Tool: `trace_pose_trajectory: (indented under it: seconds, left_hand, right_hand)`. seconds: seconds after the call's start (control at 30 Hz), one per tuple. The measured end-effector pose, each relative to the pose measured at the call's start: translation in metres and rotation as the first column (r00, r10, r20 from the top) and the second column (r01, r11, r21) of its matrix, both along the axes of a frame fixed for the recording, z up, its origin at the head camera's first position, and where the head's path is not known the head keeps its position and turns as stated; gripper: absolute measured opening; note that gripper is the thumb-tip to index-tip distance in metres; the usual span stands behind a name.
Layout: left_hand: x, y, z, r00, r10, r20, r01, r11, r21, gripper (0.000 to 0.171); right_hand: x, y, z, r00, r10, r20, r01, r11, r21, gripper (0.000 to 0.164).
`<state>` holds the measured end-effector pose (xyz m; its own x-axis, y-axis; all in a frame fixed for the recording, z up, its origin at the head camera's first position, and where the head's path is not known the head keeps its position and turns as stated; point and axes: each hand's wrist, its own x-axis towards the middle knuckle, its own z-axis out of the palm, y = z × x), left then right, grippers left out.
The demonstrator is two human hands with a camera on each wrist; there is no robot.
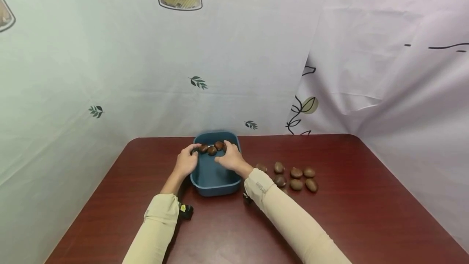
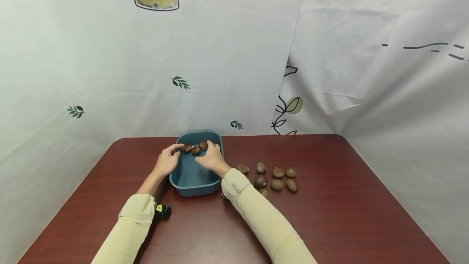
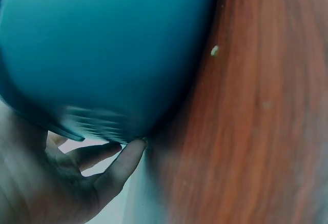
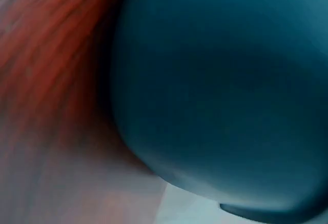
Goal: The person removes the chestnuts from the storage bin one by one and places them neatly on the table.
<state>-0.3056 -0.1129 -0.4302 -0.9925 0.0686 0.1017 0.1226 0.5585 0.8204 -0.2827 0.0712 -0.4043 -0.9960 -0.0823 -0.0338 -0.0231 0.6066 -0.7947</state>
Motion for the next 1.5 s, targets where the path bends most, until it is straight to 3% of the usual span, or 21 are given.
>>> trace_pose_trajectory:
  seconds: [0.07, 0.2, 0.3, 0.6, 0.8, 0.97, 1.2, 1.5]
  left_hand:
    - [0.000, 0.002, -0.001, 1.000, -0.007, 0.008, 0.007, 1.000, -0.006, 0.040]
    - [0.000, 0.005, -0.001, 1.000, -0.011, 0.013, 0.011, 1.000, -0.017, 0.040]
    - [-0.001, 0.005, 0.002, 1.000, -0.002, 0.003, 0.002, 1.000, -0.012, 0.039]
    - [-0.001, 0.003, 0.003, 1.000, -0.010, 0.021, 0.011, 1.000, -0.022, 0.040]
    - [0.000, 0.002, 0.000, 1.000, 0.012, -0.011, -0.012, 0.998, -0.059, 0.040]
    - [0.000, 0.004, 0.000, 1.000, 0.012, -0.022, -0.014, 0.998, -0.068, 0.039]
    - [-0.001, 0.004, 0.001, 1.000, 0.015, -0.015, -0.016, 0.998, -0.068, 0.040]
    - [0.000, 0.005, 0.002, 0.999, 0.021, -0.025, -0.023, 0.996, -0.086, 0.040]
  right_hand:
    - [-0.002, 0.000, -0.004, 0.999, -0.021, 0.036, 0.022, 1.000, -0.008, 0.079]
    - [-0.007, 0.001, -0.010, 0.992, -0.036, 0.118, 0.051, 0.991, -0.126, 0.080]
    - [-0.011, 0.001, -0.011, 0.985, -0.005, 0.174, 0.043, 0.975, -0.216, 0.078]
    - [-0.016, -0.004, -0.011, 0.960, 0.123, 0.252, -0.058, 0.966, -0.251, 0.072]
    - [-0.017, -0.008, -0.009, 0.928, 0.195, 0.317, -0.039, 0.898, -0.439, 0.079]
    - [-0.018, -0.009, -0.009, 0.917, 0.225, 0.329, -0.044, 0.877, -0.478, 0.081]
    - [-0.023, -0.013, -0.012, 0.897, 0.309, 0.315, -0.125, 0.864, -0.488, 0.080]
    - [-0.026, -0.013, -0.010, 0.933, 0.175, 0.314, 0.024, 0.842, -0.539, 0.090]
